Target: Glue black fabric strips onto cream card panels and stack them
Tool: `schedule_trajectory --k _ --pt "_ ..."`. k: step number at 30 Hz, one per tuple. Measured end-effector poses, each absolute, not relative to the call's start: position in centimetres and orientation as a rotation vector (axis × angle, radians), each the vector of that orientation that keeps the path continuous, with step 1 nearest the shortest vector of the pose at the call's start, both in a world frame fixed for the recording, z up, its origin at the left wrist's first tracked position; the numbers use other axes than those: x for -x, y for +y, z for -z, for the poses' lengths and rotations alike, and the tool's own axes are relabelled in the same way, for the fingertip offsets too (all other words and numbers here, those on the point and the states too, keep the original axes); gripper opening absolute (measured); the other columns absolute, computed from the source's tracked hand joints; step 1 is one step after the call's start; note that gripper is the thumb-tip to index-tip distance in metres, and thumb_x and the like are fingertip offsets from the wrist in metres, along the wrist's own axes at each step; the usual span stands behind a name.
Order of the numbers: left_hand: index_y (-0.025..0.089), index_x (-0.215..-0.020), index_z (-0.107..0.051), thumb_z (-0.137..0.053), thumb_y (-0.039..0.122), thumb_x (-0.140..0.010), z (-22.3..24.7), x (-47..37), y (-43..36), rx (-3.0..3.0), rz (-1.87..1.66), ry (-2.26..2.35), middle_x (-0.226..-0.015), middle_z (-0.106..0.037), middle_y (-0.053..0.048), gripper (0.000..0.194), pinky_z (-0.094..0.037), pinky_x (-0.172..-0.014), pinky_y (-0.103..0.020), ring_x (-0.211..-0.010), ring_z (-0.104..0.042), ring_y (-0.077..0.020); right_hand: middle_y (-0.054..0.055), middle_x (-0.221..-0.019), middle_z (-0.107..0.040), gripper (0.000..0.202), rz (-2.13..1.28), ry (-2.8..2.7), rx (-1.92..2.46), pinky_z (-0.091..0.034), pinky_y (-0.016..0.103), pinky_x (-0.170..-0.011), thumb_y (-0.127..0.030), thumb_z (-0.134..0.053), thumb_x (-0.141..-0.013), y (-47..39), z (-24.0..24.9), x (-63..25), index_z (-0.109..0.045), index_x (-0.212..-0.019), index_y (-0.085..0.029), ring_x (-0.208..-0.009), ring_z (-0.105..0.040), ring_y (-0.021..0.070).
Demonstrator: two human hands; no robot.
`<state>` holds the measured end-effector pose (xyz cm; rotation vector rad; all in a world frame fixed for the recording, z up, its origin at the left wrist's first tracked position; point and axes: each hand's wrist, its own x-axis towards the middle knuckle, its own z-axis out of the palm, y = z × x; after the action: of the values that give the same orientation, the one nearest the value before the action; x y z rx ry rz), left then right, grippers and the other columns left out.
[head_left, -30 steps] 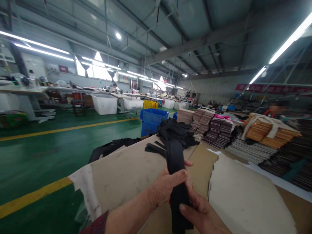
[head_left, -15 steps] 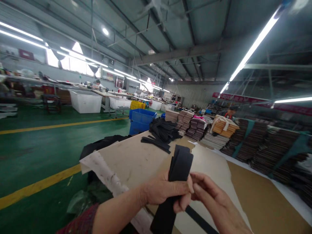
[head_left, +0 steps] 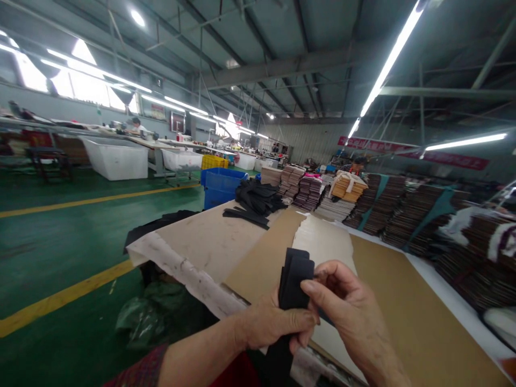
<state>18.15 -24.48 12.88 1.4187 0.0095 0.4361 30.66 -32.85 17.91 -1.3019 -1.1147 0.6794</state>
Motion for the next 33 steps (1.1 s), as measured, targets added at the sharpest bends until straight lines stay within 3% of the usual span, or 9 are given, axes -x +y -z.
schedule_trajectory --k 5,9,12,16,20,25,30,33 --pt "0.016 -0.073 -0.055 -0.073 0.056 -0.074 -11.3 -20.0 -25.4 -1.406 -0.506 0.241 -0.055 -0.054 0.004 0.044 -0.036 -0.043 -0.019 -0.043 -0.045 -0.0062 -0.004 -0.052 -0.054 0.042 -0.731 -1.028 1.364 -0.037 0.022 -0.050 -0.053 -0.079 -0.068 -33.1 -16.3 -32.0 -0.053 -0.065 -0.020 -0.050 -0.045 0.0101" --pt "0.012 -0.089 -0.062 -0.063 0.065 -0.080 -10.2 -20.6 -26.4 -1.289 -0.493 0.338 -0.061 -0.061 -0.001 0.054 -0.037 -0.045 -0.020 -0.045 -0.050 -0.0080 -0.003 -0.054 -0.054 0.043 -0.758 -0.999 1.381 -0.038 0.024 -0.055 -0.055 -0.075 -0.071 -33.5 -14.7 -33.4 -0.054 -0.061 -0.019 -0.053 -0.047 0.0108" --pt "0.011 -0.106 -0.064 -0.056 0.068 -0.084 -9.8 -20.8 -26.8 -1.168 -0.498 0.324 -0.072 -0.068 -0.006 0.062 -0.040 -0.048 -0.020 -0.049 -0.057 -0.0094 -0.002 -0.056 -0.056 0.044 -0.524 -1.060 1.543 -0.037 0.025 -0.056 -0.057 -0.067 -0.079 -34.1 -13.7 -34.3 -0.057 -0.058 -0.019 -0.056 -0.049 0.0122" --pt "0.010 -0.110 -0.066 -0.063 0.060 -0.084 -9.4 -21.3 -26.7 -1.095 -0.480 0.387 -0.084 -0.072 -0.011 0.057 -0.040 -0.047 -0.018 -0.051 -0.059 -0.0094 -0.002 -0.055 -0.054 0.047 -0.175 -1.122 1.730 -0.033 0.024 -0.054 -0.058 -0.058 -0.086 -35.1 -12.6 -35.2 -0.058 -0.058 -0.020 -0.057 -0.047 0.0119" --pt "0.011 -0.107 -0.068 -0.077 0.047 -0.076 -8.6 -21.7 -26.7 -1.044 -0.424 0.363 -0.093 -0.074 -0.014 0.048 -0.043 -0.048 -0.018 -0.059 -0.067 -0.0144 -0.001 -0.059 -0.058 0.047 -0.383 -0.872 1.650 -0.037 0.023 -0.054 -0.063 -0.061 -0.081 -35.8 -11.5 -36.5 -0.058 -0.061 -0.020 -0.055 -0.049 0.0113" --pt "0.011 -0.105 -0.066 -0.083 0.043 -0.071 -7.7 -21.8 -27.3 -0.980 -0.390 0.439 -0.093 -0.074 -0.013 0.050 -0.049 -0.052 -0.021 -0.061 -0.068 -0.0153 -0.002 -0.058 -0.056 0.041 -0.662 -0.602 1.202 -0.038 0.019 -0.051 -0.055 -0.076 -0.073 -35.2 -10.9 -37.4 -0.060 -0.066 -0.017 -0.051 -0.046 0.0071" --pt "0.012 -0.107 -0.065 -0.083 0.046 -0.069 -7.3 -22.0 -27.9 -0.955 -0.531 0.611 -0.097 -0.074 -0.012 0.054 -0.053 -0.055 -0.024 -0.069 -0.071 -0.0195 0.003 -0.081 -0.068 0.039 -0.850 -0.596 1.012 -0.048 0.019 -0.057 -0.054 -0.072 -0.080 -34.6 -10.3 -36.1 -0.068 -0.091 -0.016 -0.067 -0.059 0.0103" --pt "0.015 -0.113 -0.064 -0.080 0.047 -0.073 -7.2 -22.3 -28.5 -0.977 -0.550 0.650 -0.104 -0.073 -0.012 0.053 -0.053 -0.057 -0.024 -0.074 -0.072 -0.0198 0.000 -0.070 -0.064 0.033 -0.918 -0.621 1.051 -0.045 0.019 -0.049 -0.049 -0.074 -0.079 -34.4 -9.2 -34.8 -0.065 -0.088 -0.018 -0.057 -0.056 0.0094"
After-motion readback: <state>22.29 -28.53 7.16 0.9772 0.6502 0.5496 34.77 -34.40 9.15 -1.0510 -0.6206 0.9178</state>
